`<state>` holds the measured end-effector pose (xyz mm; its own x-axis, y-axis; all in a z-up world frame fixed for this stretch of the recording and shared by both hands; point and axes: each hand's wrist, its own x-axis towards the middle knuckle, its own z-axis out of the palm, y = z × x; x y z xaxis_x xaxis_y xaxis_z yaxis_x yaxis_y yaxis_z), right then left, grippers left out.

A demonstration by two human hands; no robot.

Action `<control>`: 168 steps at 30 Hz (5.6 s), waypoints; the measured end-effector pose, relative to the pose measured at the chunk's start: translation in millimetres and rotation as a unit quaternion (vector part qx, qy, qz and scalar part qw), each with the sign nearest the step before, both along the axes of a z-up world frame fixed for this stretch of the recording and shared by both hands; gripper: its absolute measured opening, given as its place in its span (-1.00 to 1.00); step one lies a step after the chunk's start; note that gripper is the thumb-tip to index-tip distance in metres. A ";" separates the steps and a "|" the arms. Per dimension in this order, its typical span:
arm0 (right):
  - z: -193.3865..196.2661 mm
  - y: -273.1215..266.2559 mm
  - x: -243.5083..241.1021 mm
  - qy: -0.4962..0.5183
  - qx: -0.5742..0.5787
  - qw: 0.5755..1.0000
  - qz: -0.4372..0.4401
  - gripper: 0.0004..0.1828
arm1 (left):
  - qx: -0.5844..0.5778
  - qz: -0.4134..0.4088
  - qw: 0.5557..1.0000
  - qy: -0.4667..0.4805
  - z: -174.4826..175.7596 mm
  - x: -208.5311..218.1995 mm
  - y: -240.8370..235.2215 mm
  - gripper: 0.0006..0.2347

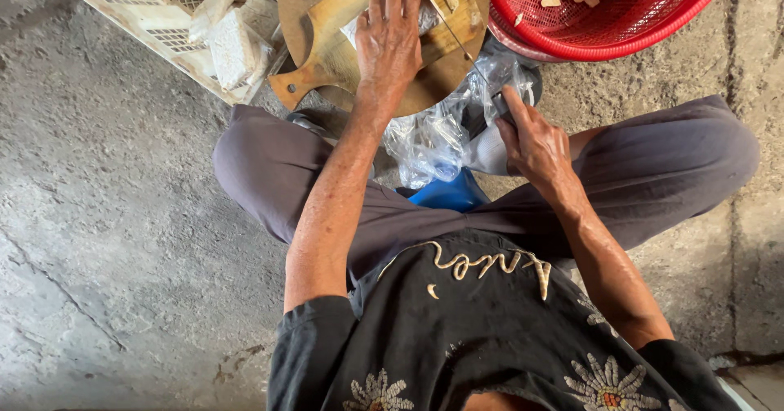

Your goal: The person sits cross-legged on the floor and uses a knife to cut white rectangular blocks on a wooden cutting board. The cut pieces are placed into a red basket. The person repeatedly picks up new blocks from a nearby crate and continues cutting.

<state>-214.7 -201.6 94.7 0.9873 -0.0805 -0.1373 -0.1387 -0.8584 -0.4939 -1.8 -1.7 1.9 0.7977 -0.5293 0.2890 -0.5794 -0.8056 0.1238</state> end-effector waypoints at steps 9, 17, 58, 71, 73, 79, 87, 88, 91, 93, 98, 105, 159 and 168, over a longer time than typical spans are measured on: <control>-21.3 11.5 31.8 0.015 -0.014 1.000 0.000 -0.39 | -0.023 0.001 0.999 0.032 7.5 -4.3 3.1 -0.42; -9.2 -7.1 -3.5 0.052 0.061 0.994 -0.068 -0.41 | -0.030 -0.005 1.000 0.008 -1.3 -3.5 2.3 -0.44; -13.9 6.7 9.3 -0.053 0.013 0.999 0.001 -0.38 | -0.052 0.000 0.999 0.012 15.3 -4.2 7.0 -0.47; -13.1 23.4 34.9 -0.005 -0.017 1.000 -0.009 -0.42 | -0.040 0.001 0.999 0.035 15.0 -7.5 4.9 -0.49; -19.1 24.6 40.6 -0.021 -0.025 0.999 -0.009 -0.41 | -0.054 0.003 0.998 0.030 13.5 -3.5 5.9 -0.50; -14.6 3.1 6.0 -0.054 0.007 0.998 0.005 -0.40 | -0.072 -0.010 0.997 0.025 8.3 1.0 5.0 -0.40; 2.0 7.3 -1.7 -0.009 0.002 1.000 -0.004 -0.40 | -0.043 0.006 0.999 0.026 7.8 -2.4 4.7 -0.47; 5.0 8.9 2.4 0.006 -0.003 1.000 -0.002 -0.40 | -0.039 0.008 0.999 0.021 7.6 -2.1 4.0 -0.47; 3.7 17.6 21.6 0.018 0.015 1.000 -0.004 -0.40 | -0.047 0.001 0.998 0.039 4.9 -1.5 3.7 -0.48; -4.9 23.9 36.8 0.009 -0.002 1.000 0.000 -0.41 | -0.051 0.003 0.998 0.025 3.7 -2.5 4.9 -0.50; -14.5 19.5 29.6 0.030 0.012 0.999 -0.008 -0.42 | -0.067 -0.010 0.997 0.029 7.4 -3.1 9.4 -0.46; -9.2 1.4 -10.4 -0.048 0.036 0.998 -0.004 -0.40 | -0.076 -0.014 0.996 0.037 -4.5 0.5 7.3 -0.45; -8.3 11.9 50.6 -0.046 -0.002 0.999 -0.019 -0.41 | -0.046 -0.016 0.998 0.038 -3.4 6.5 -9.9 -0.37; -10.7 -6.2 11.8 0.022 0.019 0.999 -0.031 -0.40 | -0.043 -0.013 0.998 0.044 -6.8 4.4 -11.0 -0.42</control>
